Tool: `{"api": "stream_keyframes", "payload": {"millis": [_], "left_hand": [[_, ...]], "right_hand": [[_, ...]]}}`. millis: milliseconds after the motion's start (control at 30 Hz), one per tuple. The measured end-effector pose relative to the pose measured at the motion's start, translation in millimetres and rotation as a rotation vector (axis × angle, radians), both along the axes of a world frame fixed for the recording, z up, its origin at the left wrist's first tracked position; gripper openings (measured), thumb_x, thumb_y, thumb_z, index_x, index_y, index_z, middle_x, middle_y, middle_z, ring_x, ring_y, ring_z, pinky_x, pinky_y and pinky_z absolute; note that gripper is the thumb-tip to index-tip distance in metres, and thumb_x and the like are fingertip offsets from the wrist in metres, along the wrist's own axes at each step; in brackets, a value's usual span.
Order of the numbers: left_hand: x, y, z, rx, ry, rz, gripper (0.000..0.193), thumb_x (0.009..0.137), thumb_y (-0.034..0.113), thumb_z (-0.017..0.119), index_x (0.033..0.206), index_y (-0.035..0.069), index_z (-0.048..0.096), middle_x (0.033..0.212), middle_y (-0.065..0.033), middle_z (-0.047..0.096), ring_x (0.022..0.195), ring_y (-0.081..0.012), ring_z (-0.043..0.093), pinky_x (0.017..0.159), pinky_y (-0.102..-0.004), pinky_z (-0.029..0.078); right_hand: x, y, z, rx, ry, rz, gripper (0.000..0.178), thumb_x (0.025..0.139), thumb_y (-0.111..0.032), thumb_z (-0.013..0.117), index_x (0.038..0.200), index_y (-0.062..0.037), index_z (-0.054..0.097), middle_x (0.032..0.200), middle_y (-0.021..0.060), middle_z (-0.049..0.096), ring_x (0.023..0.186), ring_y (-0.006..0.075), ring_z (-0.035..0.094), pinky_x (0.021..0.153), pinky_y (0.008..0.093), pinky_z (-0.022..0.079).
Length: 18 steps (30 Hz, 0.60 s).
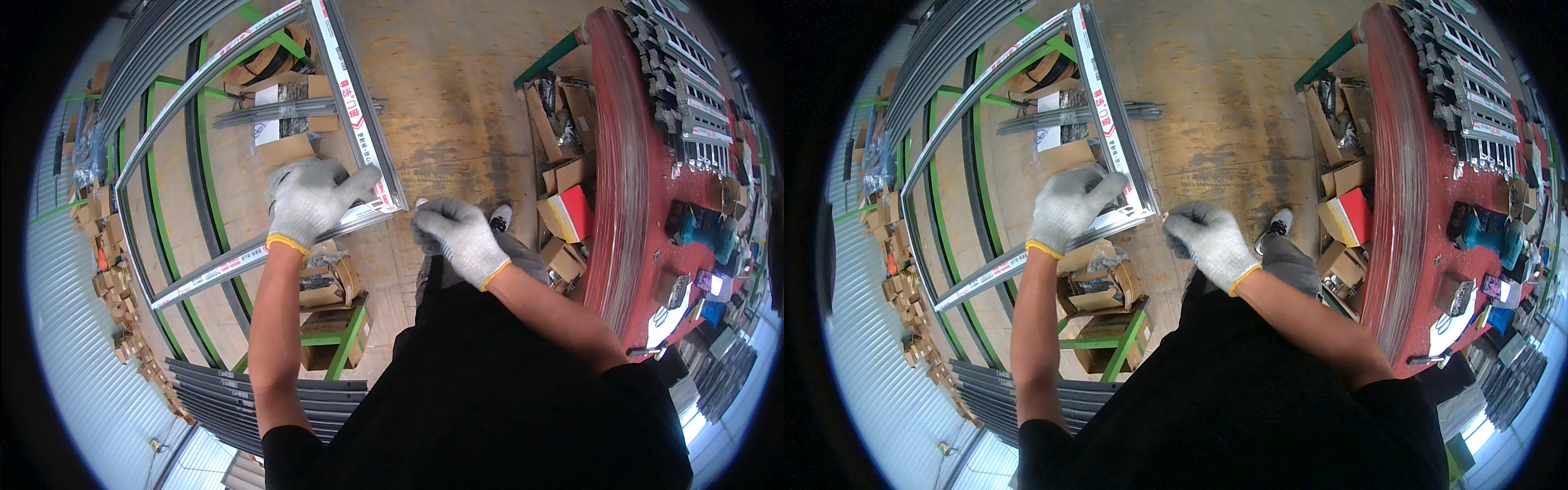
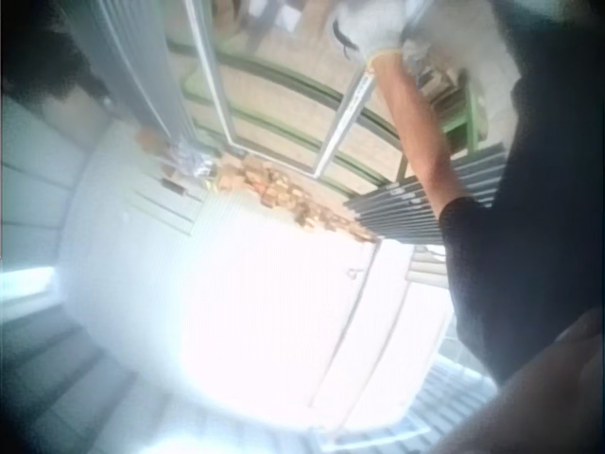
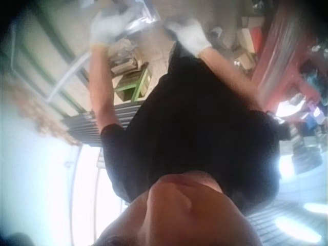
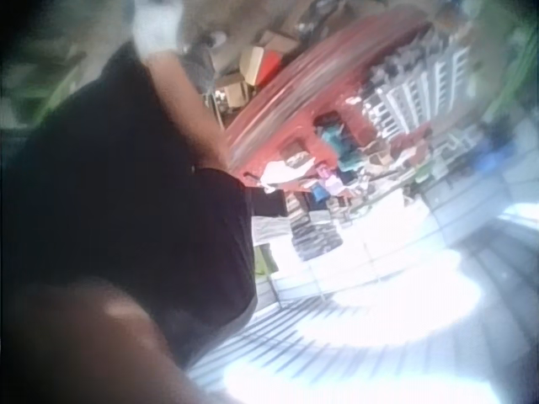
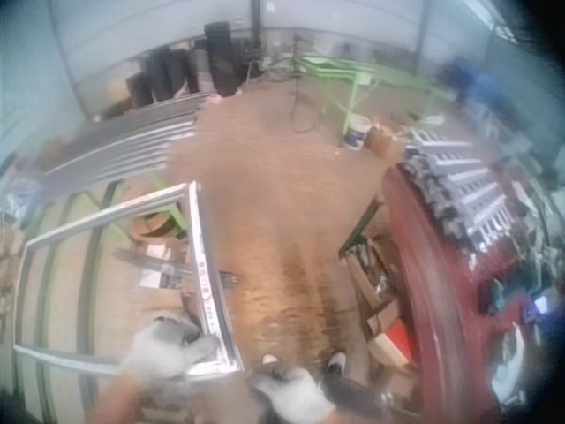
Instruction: The person unpacks screws from a plastic bag, places them in a tray, then assembles a rectangular metal frame by inserting and fastening metal bars with a cordless drill. The person repeatedly positions bars, aligns joints, and drives screws to secure the frame.
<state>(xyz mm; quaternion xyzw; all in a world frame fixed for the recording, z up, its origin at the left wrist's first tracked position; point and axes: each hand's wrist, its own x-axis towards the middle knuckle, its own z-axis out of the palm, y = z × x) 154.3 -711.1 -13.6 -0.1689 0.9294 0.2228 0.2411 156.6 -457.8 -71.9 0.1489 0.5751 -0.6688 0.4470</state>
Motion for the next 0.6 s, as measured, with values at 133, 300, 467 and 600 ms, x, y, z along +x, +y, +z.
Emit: {"api": "stream_keyframes", "payload": {"millis": [133,300,467,600], "left_hand": [[-12,9,-6,0.029,-0.098,0.150,0.077,0.091,0.077,0.061,0.096,0.003,0.083,0.086,-0.0162,0.079,0.087,-0.0310,0.077,0.085,-0.0418,0.056],[-8,13,-17,0.073,0.038,0.167,0.083,0.089,0.083,0.063,0.081,0.003,0.082,0.074,-0.0125,0.079,0.080,-0.0294,0.077,0.082,-0.0397,0.059],[-6,11,-21,0.037,0.052,0.152,0.084,0.089,0.084,0.063,0.085,0.002,0.082,0.079,-0.0130,0.080,0.084,-0.0302,0.078,0.084,-0.0408,0.059],[-7,10,-24,0.062,0.050,0.150,0.084,0.090,0.084,0.062,0.088,0.002,0.081,0.079,-0.0134,0.080,0.085,-0.0309,0.079,0.084,-0.0409,0.059]], "right_hand": [[9,-7,-2,-0.029,-0.053,0.010,0.018,0.106,-0.017,0.070,0.107,0.0014,0.068,0.089,0.0043,0.067,0.077,0.0121,0.061,0.071,0.0286,0.051],[12,-15,-4,-0.057,-0.044,-0.002,0.024,0.106,-0.014,0.068,0.115,0.0083,0.067,0.091,0.0087,0.070,0.075,0.0136,0.064,0.070,0.0292,0.053],[16,-17,-4,-0.085,-0.085,-0.065,0.025,0.106,-0.015,0.067,0.116,0.0085,0.067,0.092,0.0090,0.070,0.078,0.0138,0.064,0.071,0.0292,0.054],[19,-20,-8,-0.058,-0.085,-0.101,0.025,0.106,-0.015,0.068,0.117,0.0076,0.067,0.093,0.0088,0.070,0.079,0.0147,0.064,0.073,0.0296,0.055]]}}
